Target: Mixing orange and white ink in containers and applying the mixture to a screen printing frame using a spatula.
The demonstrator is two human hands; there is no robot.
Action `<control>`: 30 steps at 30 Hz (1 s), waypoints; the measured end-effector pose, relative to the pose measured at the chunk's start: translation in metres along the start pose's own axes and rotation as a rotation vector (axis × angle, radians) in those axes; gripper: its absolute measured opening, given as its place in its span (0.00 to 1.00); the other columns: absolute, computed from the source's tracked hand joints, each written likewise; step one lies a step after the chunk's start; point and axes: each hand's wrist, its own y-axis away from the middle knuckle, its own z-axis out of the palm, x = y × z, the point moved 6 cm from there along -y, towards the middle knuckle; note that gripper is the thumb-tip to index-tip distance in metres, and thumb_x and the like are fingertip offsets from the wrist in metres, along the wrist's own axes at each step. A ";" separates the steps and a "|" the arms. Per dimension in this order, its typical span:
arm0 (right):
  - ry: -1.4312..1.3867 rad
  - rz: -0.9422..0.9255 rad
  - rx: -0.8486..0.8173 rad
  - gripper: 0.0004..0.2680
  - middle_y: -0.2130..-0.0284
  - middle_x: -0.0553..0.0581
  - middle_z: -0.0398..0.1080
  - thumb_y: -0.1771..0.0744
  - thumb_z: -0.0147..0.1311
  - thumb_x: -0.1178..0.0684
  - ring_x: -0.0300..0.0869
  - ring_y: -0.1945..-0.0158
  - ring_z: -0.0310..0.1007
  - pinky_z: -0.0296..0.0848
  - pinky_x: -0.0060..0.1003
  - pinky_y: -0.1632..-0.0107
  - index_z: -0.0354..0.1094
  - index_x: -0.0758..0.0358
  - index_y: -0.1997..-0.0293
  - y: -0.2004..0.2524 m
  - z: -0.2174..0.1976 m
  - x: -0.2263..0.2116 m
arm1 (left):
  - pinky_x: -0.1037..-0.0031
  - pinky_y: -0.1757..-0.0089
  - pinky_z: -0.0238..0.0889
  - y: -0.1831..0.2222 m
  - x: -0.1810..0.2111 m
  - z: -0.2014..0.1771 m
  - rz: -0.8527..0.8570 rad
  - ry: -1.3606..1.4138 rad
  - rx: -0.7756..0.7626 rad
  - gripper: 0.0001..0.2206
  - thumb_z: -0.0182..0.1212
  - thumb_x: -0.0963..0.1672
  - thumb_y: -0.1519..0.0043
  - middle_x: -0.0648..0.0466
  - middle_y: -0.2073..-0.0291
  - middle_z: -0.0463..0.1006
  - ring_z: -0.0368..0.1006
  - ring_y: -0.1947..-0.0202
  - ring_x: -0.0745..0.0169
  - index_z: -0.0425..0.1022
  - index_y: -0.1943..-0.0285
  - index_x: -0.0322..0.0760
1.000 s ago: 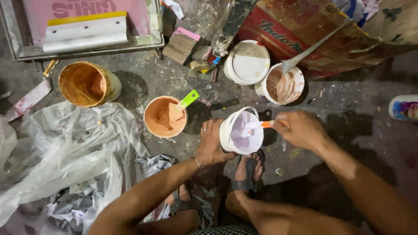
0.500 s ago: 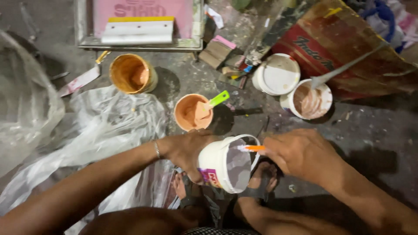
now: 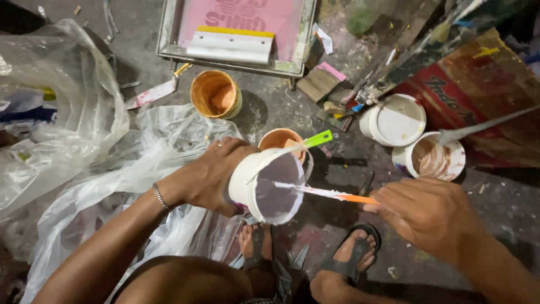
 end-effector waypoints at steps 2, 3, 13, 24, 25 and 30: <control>0.064 -0.037 0.025 0.05 0.76 0.46 0.71 0.33 0.57 0.48 0.44 0.74 0.71 0.67 0.41 0.70 0.72 0.53 0.66 -0.006 -0.013 -0.009 | 0.42 0.39 0.49 0.010 -0.009 -0.004 -0.003 -0.073 0.113 0.57 0.83 0.56 0.65 0.39 0.37 0.62 0.56 0.36 0.40 0.53 0.27 0.34; 0.128 -0.066 0.050 0.05 0.78 0.47 0.69 0.33 0.60 0.50 0.44 0.76 0.69 0.68 0.40 0.70 0.73 0.54 0.67 -0.010 -0.020 -0.013 | 0.45 0.40 0.53 0.015 -0.013 -0.010 0.000 -0.146 0.222 0.58 0.82 0.57 0.65 0.39 0.38 0.64 0.58 0.37 0.41 0.54 0.27 0.29; 0.519 -0.410 0.074 0.04 0.77 0.49 0.66 0.30 0.52 0.55 0.41 0.78 0.62 0.59 0.37 0.73 0.71 0.58 0.63 -0.031 -0.007 -0.076 | 0.58 0.53 0.52 0.036 -0.019 -0.030 -0.161 -0.179 0.614 0.49 0.73 0.58 0.64 0.45 0.49 0.72 0.67 0.47 0.43 0.62 0.34 0.34; 0.361 -0.347 -0.150 0.06 0.82 0.52 0.63 0.32 0.47 0.56 0.46 0.82 0.62 0.61 0.42 0.77 0.72 0.62 0.58 -0.001 -0.018 -0.052 | 0.50 0.47 0.49 0.031 -0.044 -0.014 -0.226 0.047 0.452 0.47 0.73 0.56 0.65 0.45 0.44 0.73 0.65 0.40 0.42 0.63 0.34 0.35; 0.359 -0.347 -0.152 0.06 0.82 0.52 0.63 0.32 0.47 0.56 0.46 0.82 0.62 0.61 0.42 0.77 0.72 0.62 0.58 0.003 -0.018 -0.048 | 0.50 0.47 0.49 0.031 -0.043 -0.015 -0.227 0.049 0.451 0.47 0.73 0.56 0.65 0.45 0.44 0.73 0.65 0.40 0.42 0.63 0.34 0.35; 0.437 -0.450 -0.146 0.13 0.78 0.49 0.66 0.32 0.56 0.40 0.42 0.79 0.69 0.64 0.40 0.77 0.72 0.57 0.53 0.039 -0.005 -0.017 | 0.62 0.53 0.49 0.029 -0.047 -0.007 -0.213 0.120 0.399 0.40 0.72 0.57 0.61 0.51 0.53 0.71 0.67 0.49 0.54 0.64 0.42 0.37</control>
